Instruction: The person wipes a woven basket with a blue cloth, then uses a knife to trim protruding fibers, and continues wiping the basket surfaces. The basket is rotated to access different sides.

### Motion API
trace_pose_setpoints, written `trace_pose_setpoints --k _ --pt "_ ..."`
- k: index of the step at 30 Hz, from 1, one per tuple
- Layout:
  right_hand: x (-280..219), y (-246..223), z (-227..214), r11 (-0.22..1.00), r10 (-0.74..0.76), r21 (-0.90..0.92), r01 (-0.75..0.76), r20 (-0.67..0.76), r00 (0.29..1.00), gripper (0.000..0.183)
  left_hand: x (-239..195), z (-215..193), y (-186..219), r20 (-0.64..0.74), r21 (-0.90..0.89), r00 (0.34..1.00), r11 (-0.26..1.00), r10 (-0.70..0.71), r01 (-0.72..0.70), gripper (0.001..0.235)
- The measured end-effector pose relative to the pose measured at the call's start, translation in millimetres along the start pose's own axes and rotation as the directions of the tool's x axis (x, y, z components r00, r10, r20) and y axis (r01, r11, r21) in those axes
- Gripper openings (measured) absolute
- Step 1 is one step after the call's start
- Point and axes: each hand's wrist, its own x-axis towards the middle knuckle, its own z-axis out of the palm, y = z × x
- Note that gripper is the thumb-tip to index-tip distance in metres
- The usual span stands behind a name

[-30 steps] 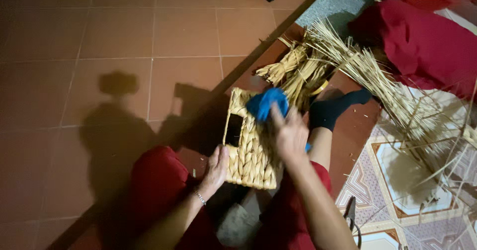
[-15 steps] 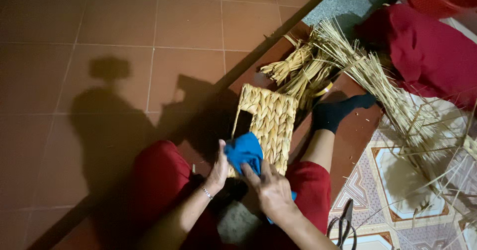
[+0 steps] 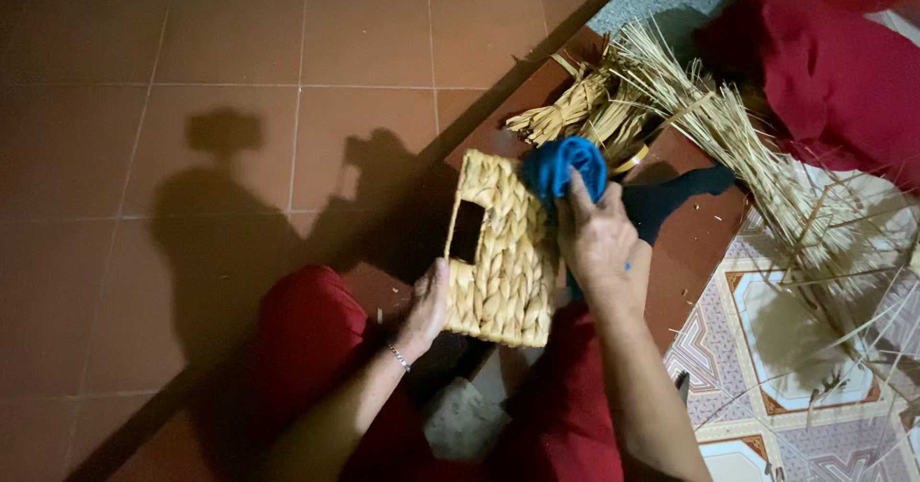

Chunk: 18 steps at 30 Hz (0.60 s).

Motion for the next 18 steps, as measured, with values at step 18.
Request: trace_pose_setpoints --k 18 --pt "-199 -47 -74 0.857 -0.139 0.508 -0.085 0.386 0.912 0.043 13 -7 14 0.107 -0.079 0.994 0.997 0.02 -0.012 0.046"
